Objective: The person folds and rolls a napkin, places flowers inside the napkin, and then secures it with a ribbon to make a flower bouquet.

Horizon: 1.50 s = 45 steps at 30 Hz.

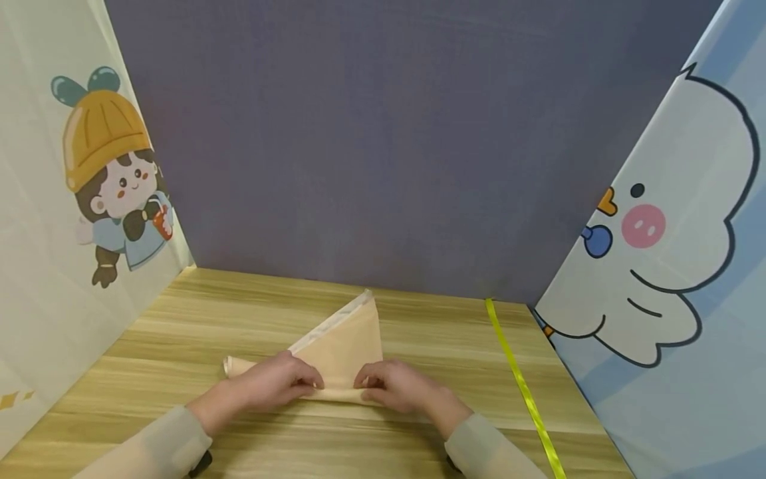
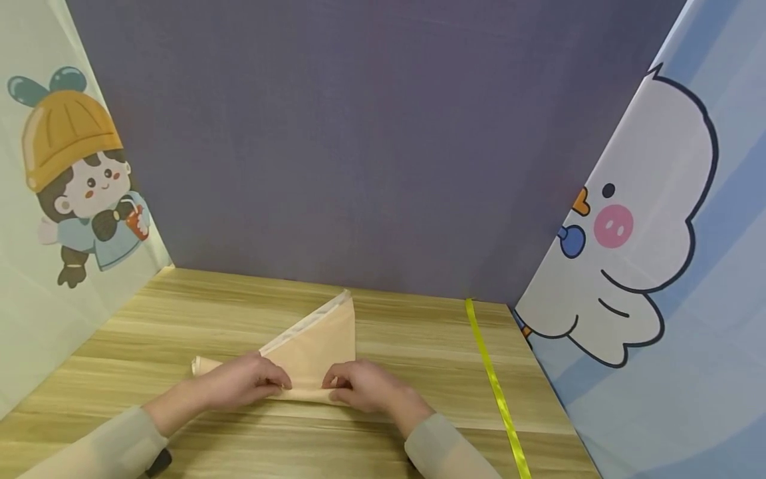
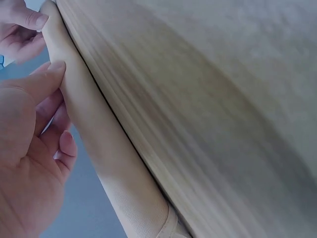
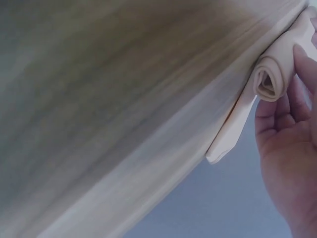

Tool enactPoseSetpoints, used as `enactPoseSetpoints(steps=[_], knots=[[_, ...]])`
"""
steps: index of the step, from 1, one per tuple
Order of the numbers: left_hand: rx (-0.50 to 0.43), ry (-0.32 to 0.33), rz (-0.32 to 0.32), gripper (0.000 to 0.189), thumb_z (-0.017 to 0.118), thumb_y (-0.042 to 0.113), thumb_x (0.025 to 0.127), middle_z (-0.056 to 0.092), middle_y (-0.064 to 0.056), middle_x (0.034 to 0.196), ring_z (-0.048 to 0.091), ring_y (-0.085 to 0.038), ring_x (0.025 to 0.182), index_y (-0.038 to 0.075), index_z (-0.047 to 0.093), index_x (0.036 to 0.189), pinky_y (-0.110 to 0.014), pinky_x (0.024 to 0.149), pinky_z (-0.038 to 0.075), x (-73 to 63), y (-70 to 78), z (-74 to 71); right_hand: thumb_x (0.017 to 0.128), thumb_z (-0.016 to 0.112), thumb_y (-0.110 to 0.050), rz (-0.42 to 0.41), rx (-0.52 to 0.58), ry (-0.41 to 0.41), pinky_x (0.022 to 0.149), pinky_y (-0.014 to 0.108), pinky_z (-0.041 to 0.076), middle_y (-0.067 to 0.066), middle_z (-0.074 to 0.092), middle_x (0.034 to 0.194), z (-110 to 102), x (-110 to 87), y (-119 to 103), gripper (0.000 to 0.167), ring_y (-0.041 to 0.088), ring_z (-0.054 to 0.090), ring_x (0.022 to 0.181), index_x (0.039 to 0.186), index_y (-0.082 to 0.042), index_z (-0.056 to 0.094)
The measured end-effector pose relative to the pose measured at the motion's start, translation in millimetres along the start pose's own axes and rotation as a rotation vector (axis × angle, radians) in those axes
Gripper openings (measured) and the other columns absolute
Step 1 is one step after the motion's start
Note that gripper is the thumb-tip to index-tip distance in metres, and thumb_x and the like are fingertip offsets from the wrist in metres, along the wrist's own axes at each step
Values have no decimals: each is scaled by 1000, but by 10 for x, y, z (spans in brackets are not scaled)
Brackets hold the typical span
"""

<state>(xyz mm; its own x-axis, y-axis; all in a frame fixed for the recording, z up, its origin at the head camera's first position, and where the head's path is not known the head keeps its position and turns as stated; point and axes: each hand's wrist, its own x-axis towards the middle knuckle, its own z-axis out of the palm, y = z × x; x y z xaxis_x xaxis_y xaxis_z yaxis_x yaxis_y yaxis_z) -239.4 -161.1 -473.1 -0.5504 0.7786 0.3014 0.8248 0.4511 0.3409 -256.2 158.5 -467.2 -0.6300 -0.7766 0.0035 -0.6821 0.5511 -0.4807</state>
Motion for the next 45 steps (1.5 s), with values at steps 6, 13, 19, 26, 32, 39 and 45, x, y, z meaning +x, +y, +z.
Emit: enactPoseSetpoints(steps=[6,13,19,26,32,39,45], knots=[[26,-15,-18,15,77,11,102,82,11,103,73,1,98,19,87,110,-25,86,61,-2,-7,-6,108,73,-22,41,63,19,87,21,57,-15,79,106,25,-26,21,10,-6,67,96,113,-27,80],[70,-50,-76,16,80,18,101,68,15,104,60,2,96,22,87,115,-29,85,51,-2,13,-8,107,73,-23,-12,-68,37,89,17,53,-11,74,110,8,-34,3,16,-4,61,98,118,-23,85],[90,-29,-53,19,87,23,95,64,15,104,55,-1,97,20,88,113,-29,86,46,-1,49,1,99,84,-30,-55,-166,51,87,11,46,-12,64,104,17,-36,-18,25,-4,51,94,122,-21,86],[107,-12,-7,11,82,20,99,72,18,94,61,1,92,22,88,109,-27,81,47,32,45,-1,104,78,-27,-96,-154,64,87,14,52,-9,76,104,26,-62,26,20,-5,61,94,121,-20,85],[41,-22,-7,12,80,19,101,80,14,99,70,1,95,20,87,111,-30,85,56,40,49,-19,108,72,-29,-50,-74,37,90,22,57,-7,81,114,5,-99,65,19,-1,69,103,119,-21,84],[-18,19,45,19,81,11,99,84,10,107,74,3,95,19,86,116,-25,84,59,43,31,5,108,73,-22,7,65,47,76,18,53,-11,77,94,28,-137,57,10,-7,62,81,118,-25,74],[34,6,14,18,81,15,100,82,14,101,69,6,92,24,88,114,-33,86,57,45,36,17,108,72,-22,51,77,30,84,19,56,-13,80,108,-1,-134,36,12,-7,65,94,114,-24,82]])
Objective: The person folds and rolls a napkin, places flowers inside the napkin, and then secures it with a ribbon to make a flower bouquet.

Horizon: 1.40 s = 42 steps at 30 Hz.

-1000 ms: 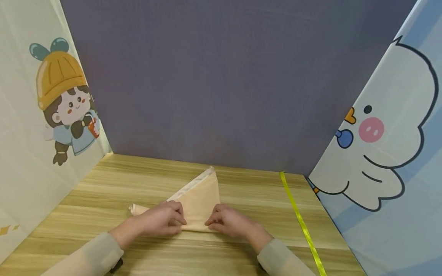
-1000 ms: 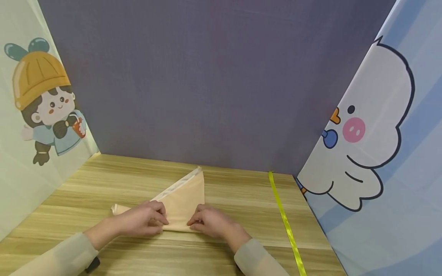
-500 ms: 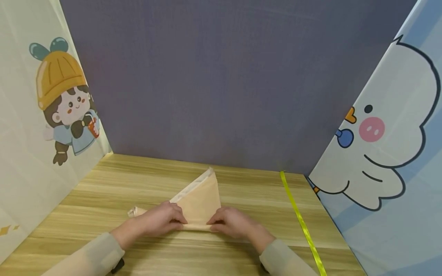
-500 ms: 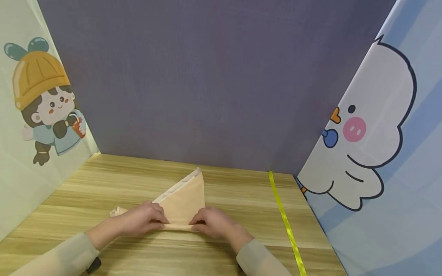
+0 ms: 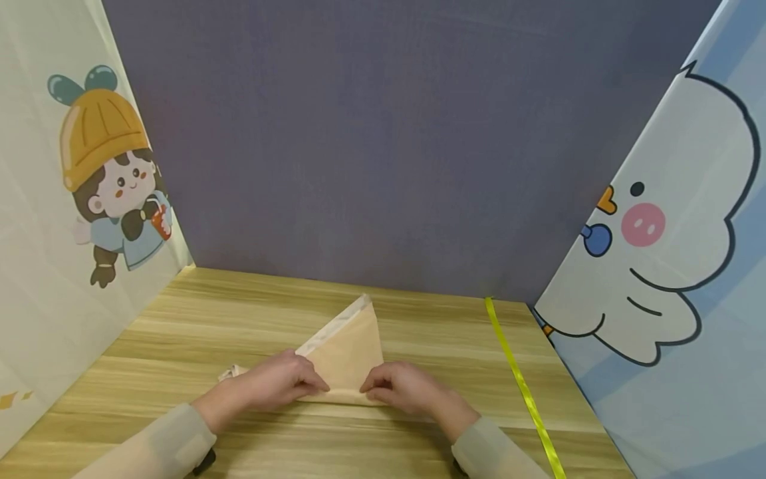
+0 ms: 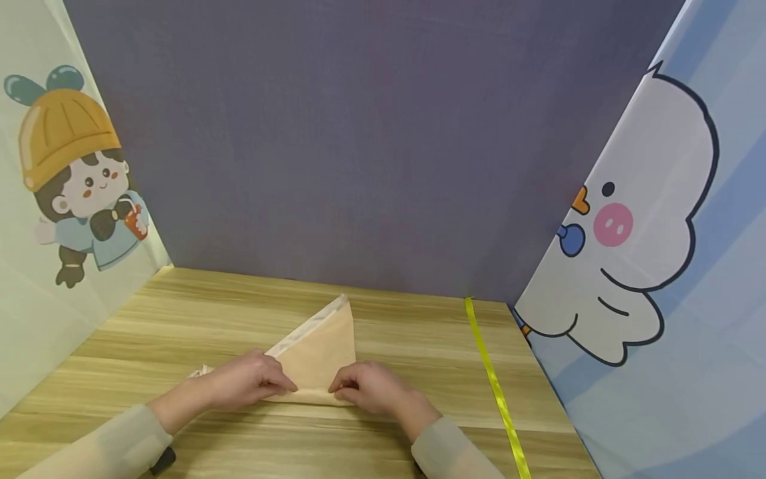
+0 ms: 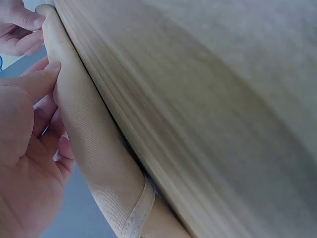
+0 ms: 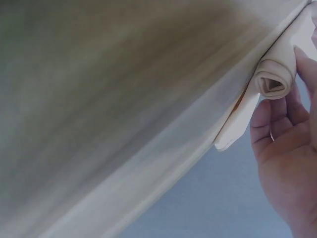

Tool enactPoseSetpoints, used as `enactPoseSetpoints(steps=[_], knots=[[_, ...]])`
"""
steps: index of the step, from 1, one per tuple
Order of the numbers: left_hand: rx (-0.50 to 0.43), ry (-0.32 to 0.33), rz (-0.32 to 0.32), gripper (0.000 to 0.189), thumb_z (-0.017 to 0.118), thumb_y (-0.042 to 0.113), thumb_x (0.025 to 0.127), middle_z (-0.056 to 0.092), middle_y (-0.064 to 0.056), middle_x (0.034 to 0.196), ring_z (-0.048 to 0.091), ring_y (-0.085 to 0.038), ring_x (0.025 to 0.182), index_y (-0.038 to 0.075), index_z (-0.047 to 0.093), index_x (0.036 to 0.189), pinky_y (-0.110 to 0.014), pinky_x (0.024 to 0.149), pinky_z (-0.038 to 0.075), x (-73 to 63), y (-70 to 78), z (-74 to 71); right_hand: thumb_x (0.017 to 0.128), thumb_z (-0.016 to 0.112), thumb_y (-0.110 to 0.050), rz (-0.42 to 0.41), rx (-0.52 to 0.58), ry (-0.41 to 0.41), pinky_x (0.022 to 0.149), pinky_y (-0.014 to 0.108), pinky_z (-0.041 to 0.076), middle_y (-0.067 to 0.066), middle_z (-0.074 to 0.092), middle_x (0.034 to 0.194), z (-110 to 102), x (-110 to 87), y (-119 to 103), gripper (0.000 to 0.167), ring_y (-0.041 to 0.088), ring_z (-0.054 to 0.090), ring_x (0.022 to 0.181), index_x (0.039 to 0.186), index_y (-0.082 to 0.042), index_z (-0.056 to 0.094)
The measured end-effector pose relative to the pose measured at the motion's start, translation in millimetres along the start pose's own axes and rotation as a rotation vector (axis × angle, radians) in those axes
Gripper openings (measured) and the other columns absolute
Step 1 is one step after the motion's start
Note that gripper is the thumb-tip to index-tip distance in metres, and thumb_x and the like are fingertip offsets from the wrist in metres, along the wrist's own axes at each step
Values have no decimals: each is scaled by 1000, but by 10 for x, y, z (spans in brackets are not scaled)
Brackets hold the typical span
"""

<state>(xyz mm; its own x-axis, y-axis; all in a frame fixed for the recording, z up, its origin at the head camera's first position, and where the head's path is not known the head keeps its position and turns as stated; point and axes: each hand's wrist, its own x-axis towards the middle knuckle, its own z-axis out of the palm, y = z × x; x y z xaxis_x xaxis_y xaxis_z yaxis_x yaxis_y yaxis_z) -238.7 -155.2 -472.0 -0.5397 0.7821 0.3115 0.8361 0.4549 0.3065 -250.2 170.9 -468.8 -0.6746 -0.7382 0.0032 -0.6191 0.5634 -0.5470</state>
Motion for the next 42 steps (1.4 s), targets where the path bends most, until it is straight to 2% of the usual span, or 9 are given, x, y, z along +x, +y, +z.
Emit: enactPoseSetpoints(steps=[4,6,10,13,18,23,28,36,42], knots=[[26,-70,-68,19,77,19,104,73,16,103,62,6,96,26,86,118,-60,94,57,-5,27,-3,108,73,-23,-49,-108,0,84,18,54,-11,75,111,-20,3,-29,15,-6,61,94,117,-22,85],[29,-74,-72,20,79,19,101,67,16,107,59,4,98,25,86,119,-55,96,56,-16,40,-2,105,77,-24,-88,-170,16,83,15,51,-9,70,108,-15,5,-41,16,-4,57,92,118,-20,86],[65,-22,1,21,85,19,96,65,13,108,57,0,100,22,87,117,-30,85,47,-26,51,10,98,85,-26,-151,-255,57,83,13,49,-7,67,104,18,13,-43,21,-2,54,92,117,-18,87],[97,6,56,19,86,17,96,67,13,104,58,0,97,21,88,114,-25,83,45,-12,50,21,99,85,-25,-164,-290,64,84,13,50,-8,70,102,33,8,-38,20,-3,57,92,117,-18,87],[81,-18,42,17,85,21,96,71,16,99,59,2,95,21,88,113,-23,80,39,7,59,20,99,84,-25,-182,-331,71,85,11,51,-10,73,101,33,-6,-42,19,-4,61,92,117,-19,87],[77,-34,42,15,84,22,98,74,17,98,63,3,96,22,88,113,-24,80,40,18,47,19,100,83,-24,-217,-329,85,86,13,53,-8,76,104,29,-22,-33,19,-2,66,94,117,-17,86],[0,-14,39,14,79,17,102,81,11,99,71,0,95,18,87,113,-27,84,57,20,0,29,106,75,-23,-166,-279,70,92,20,58,-5,80,111,30,-21,-4,17,4,72,102,119,-17,85],[-178,-34,-68,14,73,12,106,81,9,98,65,4,84,17,80,117,-22,75,57,37,-40,30,107,73,-16,-80,-156,78,88,22,59,-7,81,107,11,-15,21,12,0,72,99,117,-21,77],[-33,-47,-77,12,76,17,104,80,15,104,69,4,97,22,87,108,-33,91,57,42,-28,35,107,73,-16,-78,-168,59,91,21,58,-9,81,115,2,6,31,15,1,72,105,115,-21,84]])
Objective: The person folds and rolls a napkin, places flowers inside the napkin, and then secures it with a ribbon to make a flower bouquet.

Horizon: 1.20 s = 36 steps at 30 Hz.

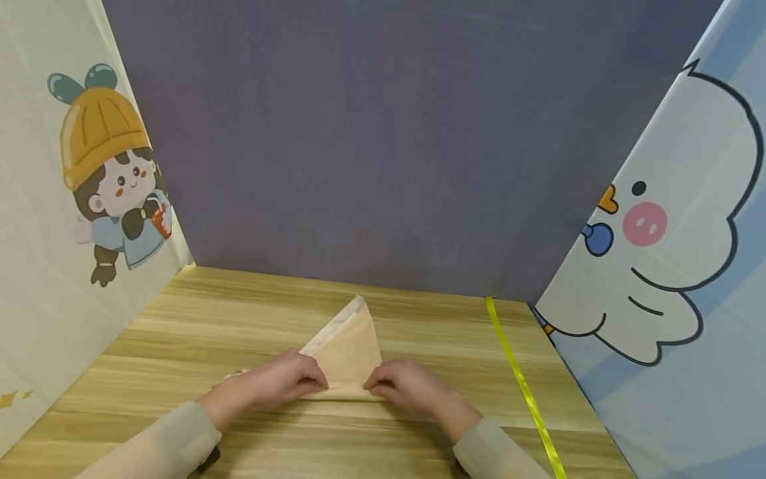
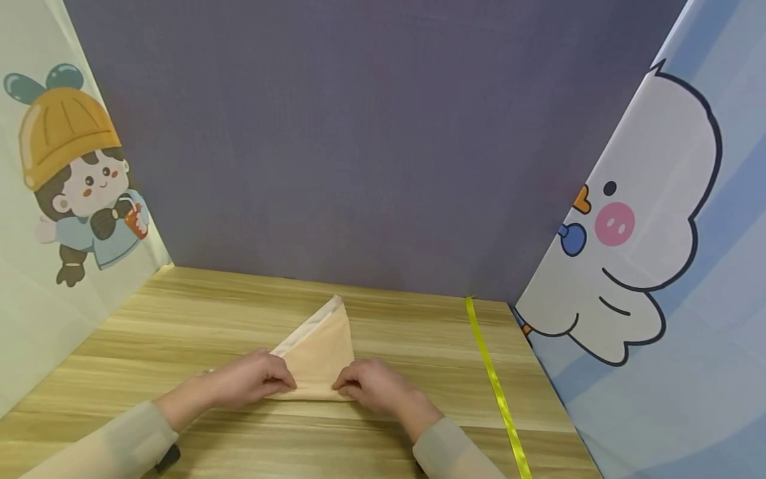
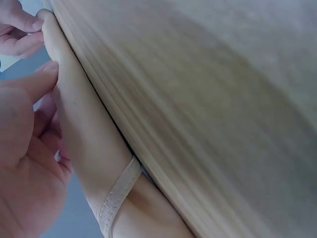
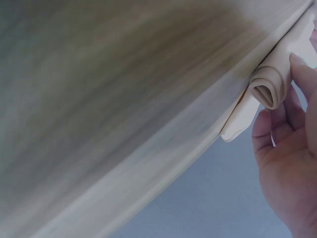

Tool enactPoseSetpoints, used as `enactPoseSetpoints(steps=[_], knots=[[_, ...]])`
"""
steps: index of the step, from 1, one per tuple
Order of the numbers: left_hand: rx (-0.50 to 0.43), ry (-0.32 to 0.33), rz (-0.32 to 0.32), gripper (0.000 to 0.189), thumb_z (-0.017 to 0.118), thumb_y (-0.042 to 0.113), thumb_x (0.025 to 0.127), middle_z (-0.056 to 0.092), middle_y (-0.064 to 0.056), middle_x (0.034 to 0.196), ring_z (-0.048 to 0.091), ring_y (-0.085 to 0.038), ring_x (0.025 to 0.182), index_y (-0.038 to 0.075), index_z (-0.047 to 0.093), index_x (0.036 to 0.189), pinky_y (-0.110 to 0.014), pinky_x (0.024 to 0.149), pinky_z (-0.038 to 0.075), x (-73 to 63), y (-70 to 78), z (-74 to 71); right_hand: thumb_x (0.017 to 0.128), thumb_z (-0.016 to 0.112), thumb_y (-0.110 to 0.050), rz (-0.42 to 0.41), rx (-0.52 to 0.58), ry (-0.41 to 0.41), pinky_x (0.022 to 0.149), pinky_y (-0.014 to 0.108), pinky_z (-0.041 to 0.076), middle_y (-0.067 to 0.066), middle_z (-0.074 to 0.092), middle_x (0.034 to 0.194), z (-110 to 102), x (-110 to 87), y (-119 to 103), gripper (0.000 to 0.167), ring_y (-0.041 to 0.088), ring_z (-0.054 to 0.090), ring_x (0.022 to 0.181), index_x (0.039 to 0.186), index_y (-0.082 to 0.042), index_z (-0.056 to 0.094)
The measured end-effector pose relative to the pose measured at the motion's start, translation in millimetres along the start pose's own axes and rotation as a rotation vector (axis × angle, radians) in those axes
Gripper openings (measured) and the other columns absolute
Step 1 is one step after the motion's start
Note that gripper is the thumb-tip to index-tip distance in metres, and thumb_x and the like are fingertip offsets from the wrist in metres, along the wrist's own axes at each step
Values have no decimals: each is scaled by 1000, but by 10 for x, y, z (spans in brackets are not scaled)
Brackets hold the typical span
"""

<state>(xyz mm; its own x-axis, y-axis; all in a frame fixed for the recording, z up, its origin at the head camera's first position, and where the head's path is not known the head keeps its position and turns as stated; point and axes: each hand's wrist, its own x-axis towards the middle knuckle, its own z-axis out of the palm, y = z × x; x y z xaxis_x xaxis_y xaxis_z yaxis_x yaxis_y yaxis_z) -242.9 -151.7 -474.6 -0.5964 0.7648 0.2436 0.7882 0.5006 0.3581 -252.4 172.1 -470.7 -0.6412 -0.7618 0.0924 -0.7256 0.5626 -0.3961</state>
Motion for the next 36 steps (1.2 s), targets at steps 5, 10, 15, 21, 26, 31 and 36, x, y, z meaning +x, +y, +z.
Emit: enactPoseSetpoints(steps=[5,10,15,21,26,31,36], knots=[[64,20,3,13,86,21,95,66,16,105,56,2,100,23,88,107,-36,92,44,-11,50,-3,102,80,-22,-60,-77,35,84,16,51,-8,71,106,14,-12,7,15,-2,59,94,117,-19,85],[109,40,76,15,88,21,92,68,18,100,56,0,97,23,89,106,-31,88,42,-3,47,6,98,86,-24,-108,-121,72,84,15,50,-8,71,102,44,-25,11,19,-3,56,91,115,-17,86],[95,47,82,8,83,21,98,76,19,93,62,2,92,23,88,105,-28,83,41,7,46,-14,103,79,-22,-107,-141,65,90,21,56,-6,78,105,29,-27,8,14,2,68,97,115,-17,85],[23,27,17,11,80,19,101,82,14,100,66,4,90,20,87,109,-30,84,43,7,65,-48,105,76,-19,-46,-103,37,90,25,59,-6,82,106,5,-22,20,13,3,73,98,117,-18,81],[-19,30,15,12,80,16,100,80,15,89,59,11,77,22,81,110,-34,87,47,33,54,-46,104,77,-14,-66,-61,58,79,19,55,-5,82,97,0,-13,24,13,-3,68,86,114,-22,74],[47,29,26,10,79,19,102,82,17,100,67,8,89,24,85,107,-32,84,46,34,61,-50,104,76,-14,-76,-84,64,82,19,56,-9,83,107,-7,-16,20,13,-2,70,92,112,-22,82],[109,30,27,11,82,19,99,73,18,99,63,4,94,26,87,106,-30,84,40,20,61,-26,104,77,-21,-60,-137,60,85,20,54,-11,78,108,-6,-16,16,13,-1,64,93,115,-23,85]])
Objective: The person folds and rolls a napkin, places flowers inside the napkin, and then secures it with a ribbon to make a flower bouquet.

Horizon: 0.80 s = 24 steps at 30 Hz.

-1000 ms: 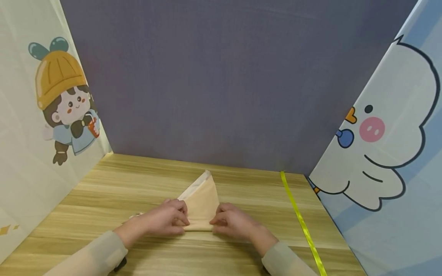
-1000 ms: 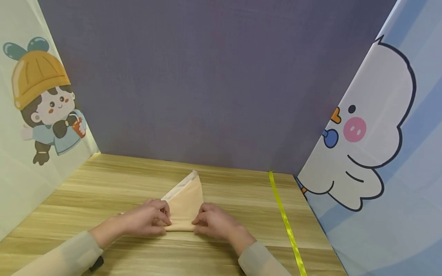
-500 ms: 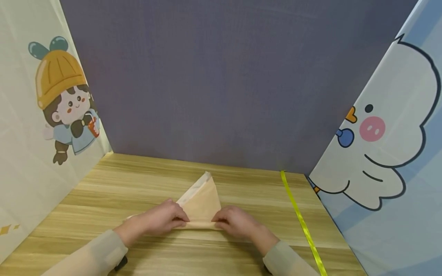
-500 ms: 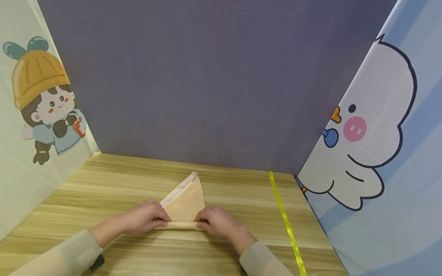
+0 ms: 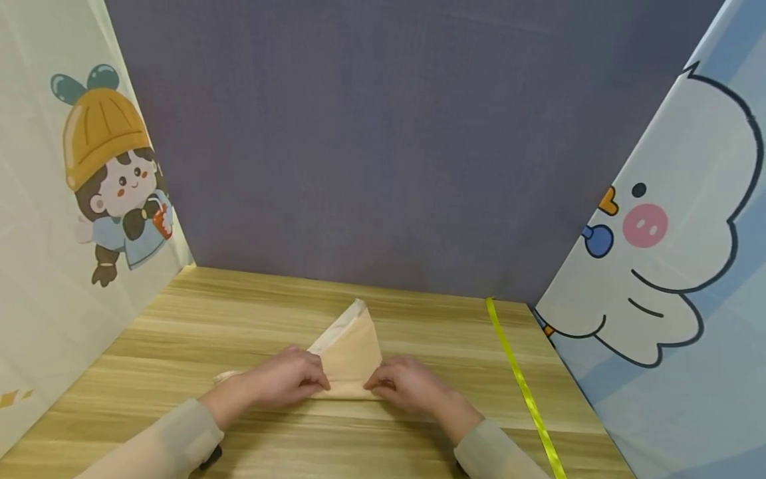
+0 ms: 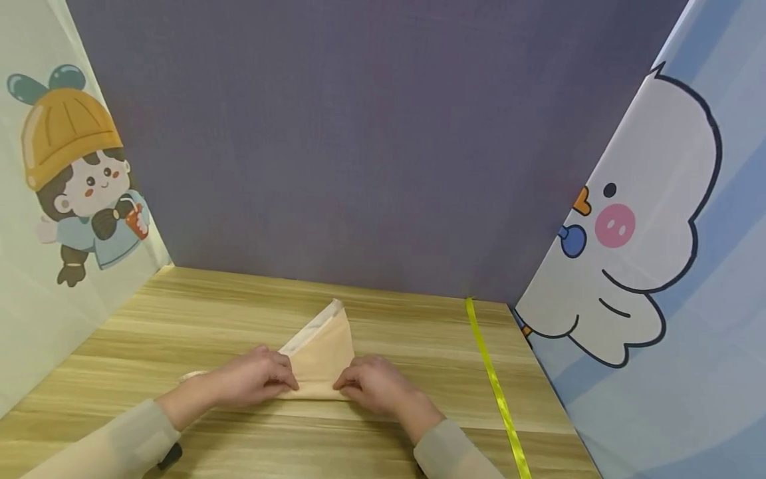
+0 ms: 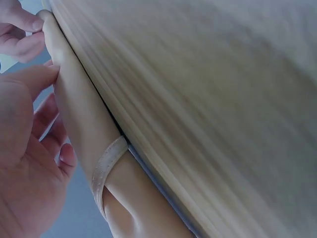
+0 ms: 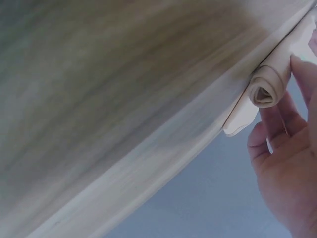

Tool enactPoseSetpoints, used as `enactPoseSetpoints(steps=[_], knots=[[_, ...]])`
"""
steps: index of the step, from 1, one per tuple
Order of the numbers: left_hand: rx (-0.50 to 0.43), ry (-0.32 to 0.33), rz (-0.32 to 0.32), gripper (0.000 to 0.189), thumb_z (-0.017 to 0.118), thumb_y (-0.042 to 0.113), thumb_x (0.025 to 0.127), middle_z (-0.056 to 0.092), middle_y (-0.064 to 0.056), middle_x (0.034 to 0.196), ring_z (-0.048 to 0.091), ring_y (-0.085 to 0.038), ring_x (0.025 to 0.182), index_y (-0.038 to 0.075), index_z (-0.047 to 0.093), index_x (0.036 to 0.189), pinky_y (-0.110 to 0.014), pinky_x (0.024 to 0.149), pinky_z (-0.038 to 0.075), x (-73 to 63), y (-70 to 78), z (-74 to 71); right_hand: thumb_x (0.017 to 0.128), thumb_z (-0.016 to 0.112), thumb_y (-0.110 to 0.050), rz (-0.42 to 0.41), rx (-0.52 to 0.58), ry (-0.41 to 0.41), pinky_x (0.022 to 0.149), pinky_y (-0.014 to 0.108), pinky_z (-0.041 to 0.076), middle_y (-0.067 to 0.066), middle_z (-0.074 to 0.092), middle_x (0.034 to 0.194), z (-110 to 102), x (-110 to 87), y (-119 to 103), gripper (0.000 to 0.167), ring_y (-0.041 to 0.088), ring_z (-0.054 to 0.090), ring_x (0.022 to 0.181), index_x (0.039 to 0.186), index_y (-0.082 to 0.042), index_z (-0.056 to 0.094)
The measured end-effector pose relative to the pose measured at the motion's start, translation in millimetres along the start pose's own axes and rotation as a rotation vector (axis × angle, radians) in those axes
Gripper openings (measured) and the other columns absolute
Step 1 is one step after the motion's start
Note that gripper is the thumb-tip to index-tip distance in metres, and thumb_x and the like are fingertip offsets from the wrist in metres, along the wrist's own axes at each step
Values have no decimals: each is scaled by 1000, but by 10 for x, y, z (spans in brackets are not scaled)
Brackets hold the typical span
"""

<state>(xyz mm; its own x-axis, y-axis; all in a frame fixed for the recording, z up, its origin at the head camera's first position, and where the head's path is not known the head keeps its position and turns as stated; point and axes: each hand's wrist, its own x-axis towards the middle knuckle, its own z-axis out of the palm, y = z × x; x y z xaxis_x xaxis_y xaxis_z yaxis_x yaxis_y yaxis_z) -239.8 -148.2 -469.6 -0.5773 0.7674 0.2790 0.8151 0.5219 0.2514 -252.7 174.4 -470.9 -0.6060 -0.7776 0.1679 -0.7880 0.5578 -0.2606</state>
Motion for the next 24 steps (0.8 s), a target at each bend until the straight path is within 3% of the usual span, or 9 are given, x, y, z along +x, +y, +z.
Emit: enactPoseSetpoints(steps=[3,6,10,14,18,24], knots=[[5,2,-15,16,88,22,92,65,18,101,56,3,96,27,87,107,-31,87,37,-16,-17,18,100,83,-30,40,-20,-9,85,20,50,-13,71,107,5,-3,-8,17,-1,55,93,116,-26,86],[-5,3,5,20,90,21,89,67,18,101,56,4,96,26,86,108,-29,86,36,-11,-37,30,96,87,-34,39,-51,-12,91,24,51,-14,69,107,6,-10,-15,21,0,54,96,116,-26,86],[-30,0,33,14,85,17,95,74,19,96,60,8,90,24,87,108,-25,81,36,0,-44,38,98,85,-30,-16,-89,9,100,31,55,-13,75,105,9,-20,-7,18,3,65,100,115,-24,86],[-79,-25,-13,12,80,21,101,80,18,102,65,9,93,25,87,111,-26,83,36,-12,-35,19,102,81,-26,-15,-48,18,101,34,57,-12,80,107,-2,-32,22,14,6,71,103,114,-23,86],[-120,-51,-58,14,77,20,104,82,15,110,69,6,98,23,86,114,-28,86,45,-7,-35,-8,103,78,-20,6,23,16,95,31,58,-9,82,105,-10,-32,53,12,4,71,98,113,-21,85],[-138,-17,-20,15,77,8,101,81,4,105,72,-3,94,16,81,113,-25,80,60,42,-45,13,102,78,-12,-10,74,32,79,20,55,-5,79,94,-7,-8,68,16,-2,66,86,114,-21,74]])
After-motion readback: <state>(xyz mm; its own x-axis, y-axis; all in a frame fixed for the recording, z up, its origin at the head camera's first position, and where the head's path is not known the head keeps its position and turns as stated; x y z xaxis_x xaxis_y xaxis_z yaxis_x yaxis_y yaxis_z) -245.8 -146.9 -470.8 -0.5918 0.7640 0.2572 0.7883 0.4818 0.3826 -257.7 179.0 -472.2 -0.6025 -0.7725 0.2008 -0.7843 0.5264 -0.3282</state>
